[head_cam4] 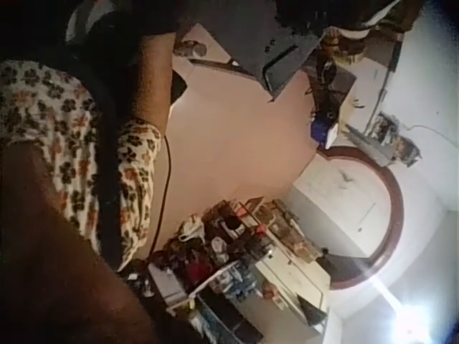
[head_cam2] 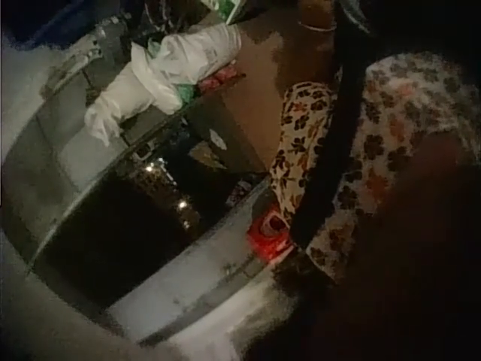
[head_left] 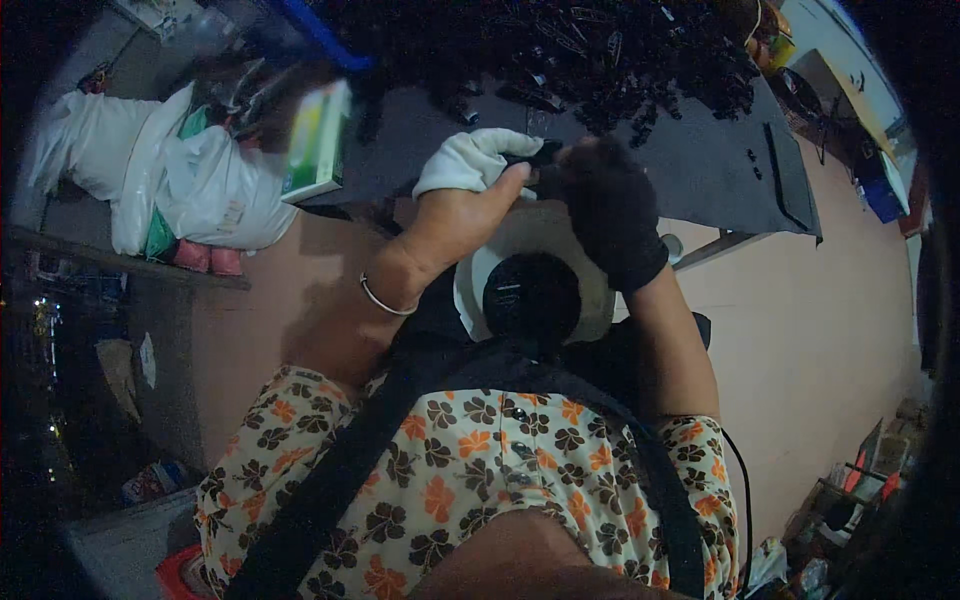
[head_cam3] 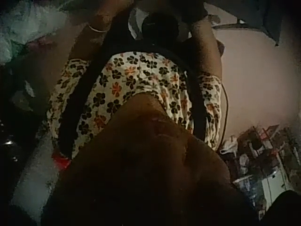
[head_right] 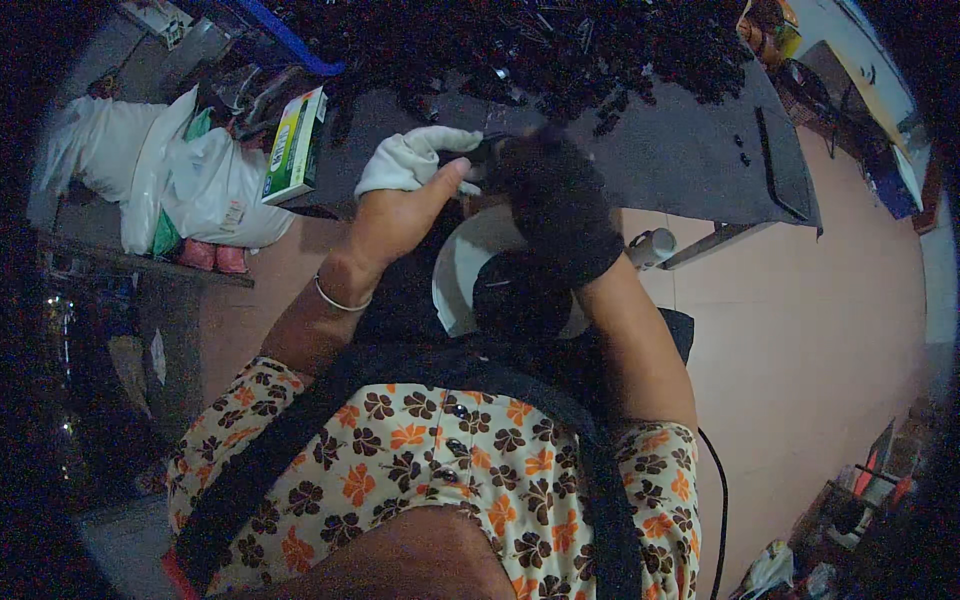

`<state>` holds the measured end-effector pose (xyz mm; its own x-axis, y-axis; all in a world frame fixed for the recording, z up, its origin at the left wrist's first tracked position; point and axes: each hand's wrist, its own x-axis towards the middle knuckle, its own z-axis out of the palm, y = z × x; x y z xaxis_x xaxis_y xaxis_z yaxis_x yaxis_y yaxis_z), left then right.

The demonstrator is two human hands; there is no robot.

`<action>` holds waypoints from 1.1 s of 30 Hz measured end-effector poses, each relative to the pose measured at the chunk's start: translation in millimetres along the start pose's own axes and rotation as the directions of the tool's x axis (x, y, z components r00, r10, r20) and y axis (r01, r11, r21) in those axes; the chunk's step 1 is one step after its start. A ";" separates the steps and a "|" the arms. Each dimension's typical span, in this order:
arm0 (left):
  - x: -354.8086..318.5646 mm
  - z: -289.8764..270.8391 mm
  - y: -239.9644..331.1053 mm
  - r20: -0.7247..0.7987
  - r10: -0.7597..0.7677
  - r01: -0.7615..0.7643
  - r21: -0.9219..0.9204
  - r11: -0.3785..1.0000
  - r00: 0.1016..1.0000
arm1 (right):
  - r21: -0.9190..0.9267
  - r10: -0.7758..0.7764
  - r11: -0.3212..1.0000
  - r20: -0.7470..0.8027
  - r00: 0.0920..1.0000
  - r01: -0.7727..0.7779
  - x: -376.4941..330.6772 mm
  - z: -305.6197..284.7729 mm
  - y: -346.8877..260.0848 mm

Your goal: The person is sorting or assembling small black mechanical components and placing them into a white bowl.

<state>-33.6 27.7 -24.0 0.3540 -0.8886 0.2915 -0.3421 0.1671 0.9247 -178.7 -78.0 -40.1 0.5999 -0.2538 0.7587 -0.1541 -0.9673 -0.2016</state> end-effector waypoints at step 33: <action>53.0 -16.6 -9.1 0.222 0.327 -0.389 0.651 0.652 0.918 | 0.117 0.310 0.928 0.288 0.906 -0.355 -8.1 -20.6 32.5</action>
<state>2.7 -13.8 -12.9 0.0202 -0.8562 0.5163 -0.9273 0.1770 0.3298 -204.8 -107.4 -40.1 0.7219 -0.5289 0.4463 -0.2640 -0.8066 -0.5288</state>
